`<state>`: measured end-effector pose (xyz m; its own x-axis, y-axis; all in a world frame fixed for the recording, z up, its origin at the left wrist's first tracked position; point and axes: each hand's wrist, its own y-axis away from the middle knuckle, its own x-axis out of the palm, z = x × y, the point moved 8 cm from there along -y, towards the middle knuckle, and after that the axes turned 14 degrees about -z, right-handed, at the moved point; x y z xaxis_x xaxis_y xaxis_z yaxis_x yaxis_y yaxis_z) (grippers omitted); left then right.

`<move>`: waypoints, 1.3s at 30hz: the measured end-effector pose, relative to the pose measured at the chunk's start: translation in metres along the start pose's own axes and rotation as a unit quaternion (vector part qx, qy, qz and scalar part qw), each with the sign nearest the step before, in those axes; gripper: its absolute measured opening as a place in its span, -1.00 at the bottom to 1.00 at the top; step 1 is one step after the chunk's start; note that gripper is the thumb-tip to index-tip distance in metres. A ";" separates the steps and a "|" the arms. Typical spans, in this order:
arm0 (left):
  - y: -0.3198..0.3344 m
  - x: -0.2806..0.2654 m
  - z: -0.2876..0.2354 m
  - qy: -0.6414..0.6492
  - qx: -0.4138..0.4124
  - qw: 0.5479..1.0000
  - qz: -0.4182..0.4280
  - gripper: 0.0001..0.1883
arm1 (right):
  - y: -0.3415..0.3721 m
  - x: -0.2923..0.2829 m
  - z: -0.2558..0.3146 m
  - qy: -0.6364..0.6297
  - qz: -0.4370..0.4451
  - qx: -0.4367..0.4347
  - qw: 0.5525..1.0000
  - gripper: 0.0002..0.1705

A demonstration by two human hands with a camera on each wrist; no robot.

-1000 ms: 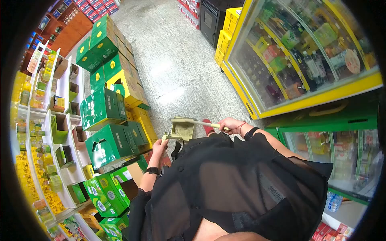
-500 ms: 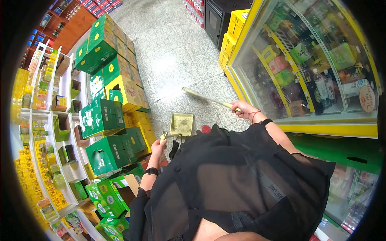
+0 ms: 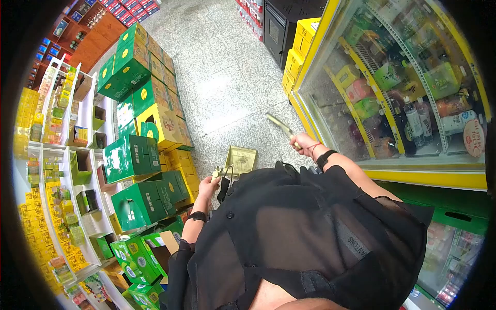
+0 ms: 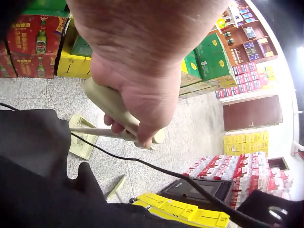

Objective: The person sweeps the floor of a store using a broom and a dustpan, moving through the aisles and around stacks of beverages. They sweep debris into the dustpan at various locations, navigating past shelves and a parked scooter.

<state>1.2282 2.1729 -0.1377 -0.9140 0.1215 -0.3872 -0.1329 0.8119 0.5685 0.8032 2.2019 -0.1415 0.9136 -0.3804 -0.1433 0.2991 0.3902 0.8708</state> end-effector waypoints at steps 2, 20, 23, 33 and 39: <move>-0.002 0.003 0.000 0.020 -0.005 1.000 -0.003 -0.74 | 0.011 0.005 -0.007 0.064 0.020 -0.005 0.998 -0.90; -0.102 -0.029 -0.048 -0.040 0.045 0.994 0.091 -0.70 | 0.087 0.039 0.023 -0.063 0.090 0.055 0.992 -0.56; -0.130 -0.045 -0.061 -0.073 0.052 0.991 0.103 -0.66 | 0.086 0.037 0.025 -0.148 0.081 0.063 0.984 -0.59; -0.189 -0.094 -0.102 -0.095 0.061 0.984 0.139 -0.68 | 0.017 0.074 0.024 -0.219 -0.099 0.042 0.970 -0.89; -0.234 -0.122 -0.086 -0.102 0.075 0.982 0.138 -0.70 | -0.008 0.145 0.050 -0.269 -0.106 0.054 0.956 -0.92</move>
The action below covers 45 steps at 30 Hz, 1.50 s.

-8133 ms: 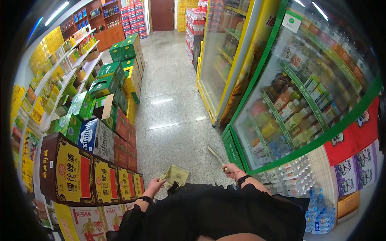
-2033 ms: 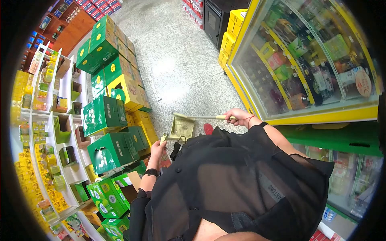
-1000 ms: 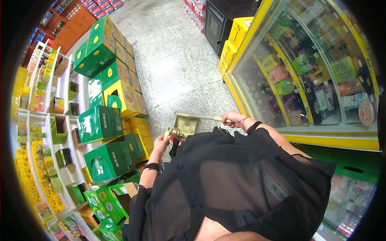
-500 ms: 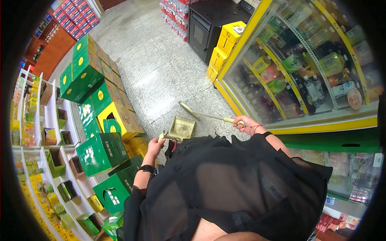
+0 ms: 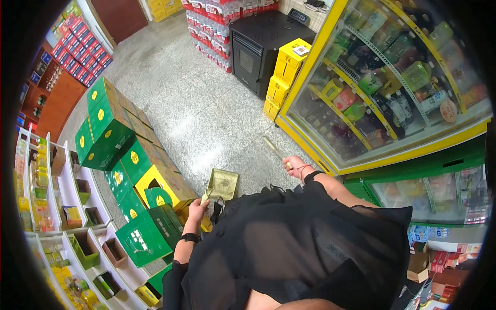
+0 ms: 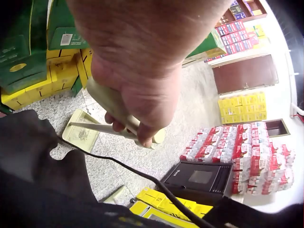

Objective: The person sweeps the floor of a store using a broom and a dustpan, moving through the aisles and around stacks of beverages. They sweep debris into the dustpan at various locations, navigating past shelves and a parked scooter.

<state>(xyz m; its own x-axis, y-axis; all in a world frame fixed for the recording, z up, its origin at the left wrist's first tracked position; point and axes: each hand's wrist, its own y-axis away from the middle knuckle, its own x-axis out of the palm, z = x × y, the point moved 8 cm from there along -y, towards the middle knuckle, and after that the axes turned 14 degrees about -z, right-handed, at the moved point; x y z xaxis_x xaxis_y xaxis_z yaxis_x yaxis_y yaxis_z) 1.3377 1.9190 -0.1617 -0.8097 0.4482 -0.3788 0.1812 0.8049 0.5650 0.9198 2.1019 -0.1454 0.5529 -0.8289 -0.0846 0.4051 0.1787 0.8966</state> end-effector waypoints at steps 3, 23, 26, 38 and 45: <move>-0.015 -0.018 0.009 0.016 0.011 1.000 -0.024 -0.72 | 0.014 0.031 0.002 0.096 0.029 -0.004 0.995 -0.91; -0.057 -0.048 -0.077 0.053 -0.059 0.978 -0.192 -0.81 | 0.004 0.192 0.182 0.361 0.285 -0.021 0.888 -0.88; -0.075 -0.031 -0.077 0.105 -0.077 0.974 -0.185 -0.82 | -0.011 0.200 0.233 0.377 0.270 -0.072 0.883 -0.87; -0.094 0.004 -0.160 0.107 -0.073 0.976 -0.176 -0.83 | -0.131 0.214 0.288 0.310 0.105 -0.100 0.940 -0.89; -0.119 0.013 -0.179 0.104 -0.083 0.980 -0.148 -0.85 | -0.240 0.171 0.273 0.380 0.145 -0.188 0.894 -0.81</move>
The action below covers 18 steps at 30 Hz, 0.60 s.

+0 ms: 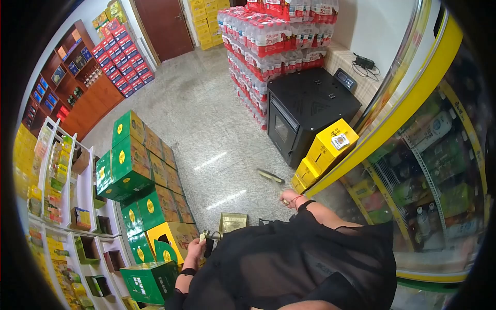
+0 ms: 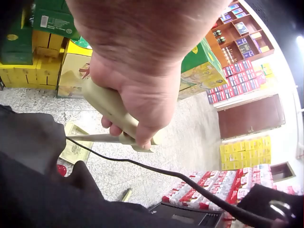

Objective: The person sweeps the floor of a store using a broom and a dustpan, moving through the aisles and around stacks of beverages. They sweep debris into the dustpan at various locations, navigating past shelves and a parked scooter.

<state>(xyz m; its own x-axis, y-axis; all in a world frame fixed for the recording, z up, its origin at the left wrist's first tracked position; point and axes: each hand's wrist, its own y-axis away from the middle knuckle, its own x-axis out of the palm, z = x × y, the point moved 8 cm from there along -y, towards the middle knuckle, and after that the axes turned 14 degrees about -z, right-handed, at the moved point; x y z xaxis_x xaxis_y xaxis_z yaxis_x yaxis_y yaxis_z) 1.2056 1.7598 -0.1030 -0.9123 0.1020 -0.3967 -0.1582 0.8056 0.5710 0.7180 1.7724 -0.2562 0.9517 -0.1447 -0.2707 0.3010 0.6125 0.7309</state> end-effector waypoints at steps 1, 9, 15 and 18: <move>-0.011 0.003 0.006 -0.015 -0.003 1.000 0.005 -0.84 | 0.015 -0.007 0.010 0.001 -0.001 0.001 1.000 -0.81; -0.067 0.040 0.008 -0.118 0.015 0.990 0.082 -0.74 | 0.107 -0.021 0.042 -0.029 -0.063 0.087 0.994 -0.87; -0.089 0.071 -0.012 -0.134 0.030 0.987 0.087 -0.70 | 0.136 0.001 0.031 -0.053 0.049 0.092 0.993 -0.88; -0.085 0.088 -0.036 -0.146 0.021 0.981 0.126 -0.70 | 0.150 -0.008 0.028 -0.121 0.074 0.129 0.981 -0.83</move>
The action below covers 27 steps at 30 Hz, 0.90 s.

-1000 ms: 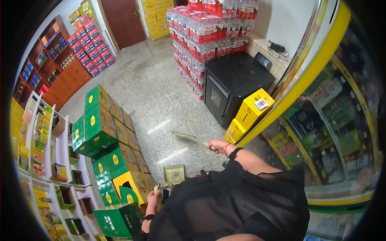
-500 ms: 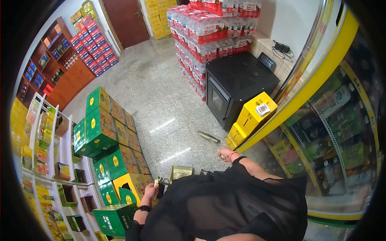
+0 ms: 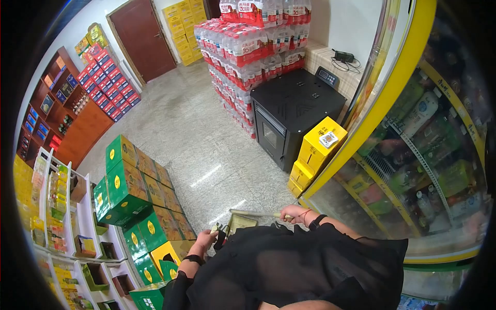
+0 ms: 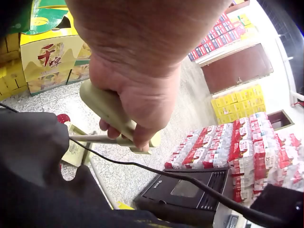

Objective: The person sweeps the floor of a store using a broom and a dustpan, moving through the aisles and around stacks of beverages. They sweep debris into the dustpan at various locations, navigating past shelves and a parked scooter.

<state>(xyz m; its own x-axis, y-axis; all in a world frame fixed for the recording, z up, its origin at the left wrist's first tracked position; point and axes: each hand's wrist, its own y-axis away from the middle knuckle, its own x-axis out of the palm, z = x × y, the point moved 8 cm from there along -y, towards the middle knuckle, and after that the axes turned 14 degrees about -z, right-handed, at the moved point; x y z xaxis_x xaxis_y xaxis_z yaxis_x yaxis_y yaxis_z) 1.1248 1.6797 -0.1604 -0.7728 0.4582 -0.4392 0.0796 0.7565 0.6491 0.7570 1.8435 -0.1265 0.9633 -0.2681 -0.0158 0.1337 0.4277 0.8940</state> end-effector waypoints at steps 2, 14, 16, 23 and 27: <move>0.003 0.003 -0.018 -0.004 0.009 1.000 0.000 -0.70 | 0.013 -0.007 0.001 -0.048 0.018 0.017 0.999 -0.63; -0.019 -0.011 -0.087 -0.037 0.073 0.997 0.015 -0.72 | 0.025 -0.036 0.027 -0.155 -0.070 -0.043 0.984 -0.86; -0.029 -0.019 -0.093 -0.052 0.083 0.995 0.000 -0.72 | 0.009 -0.037 0.036 -0.168 -0.099 -0.050 0.980 -0.89; -0.107 -0.064 -0.085 -0.080 0.094 0.992 0.028 -0.70 | -0.036 -0.009 0.078 -0.275 -0.173 -0.010 0.946 -0.88; -0.127 -0.099 -0.096 -0.009 0.077 0.996 0.047 -0.71 | -0.085 0.025 0.096 -0.323 -0.160 0.023 0.932 -0.85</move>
<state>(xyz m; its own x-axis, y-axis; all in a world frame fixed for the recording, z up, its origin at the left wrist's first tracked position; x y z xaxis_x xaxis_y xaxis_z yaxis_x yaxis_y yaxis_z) 1.1311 1.4934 -0.1401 -0.7455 0.5379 -0.3936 0.2475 0.7717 0.5859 0.7470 1.7179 -0.1602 0.5318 -0.8465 -0.0254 0.3669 0.2033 0.9078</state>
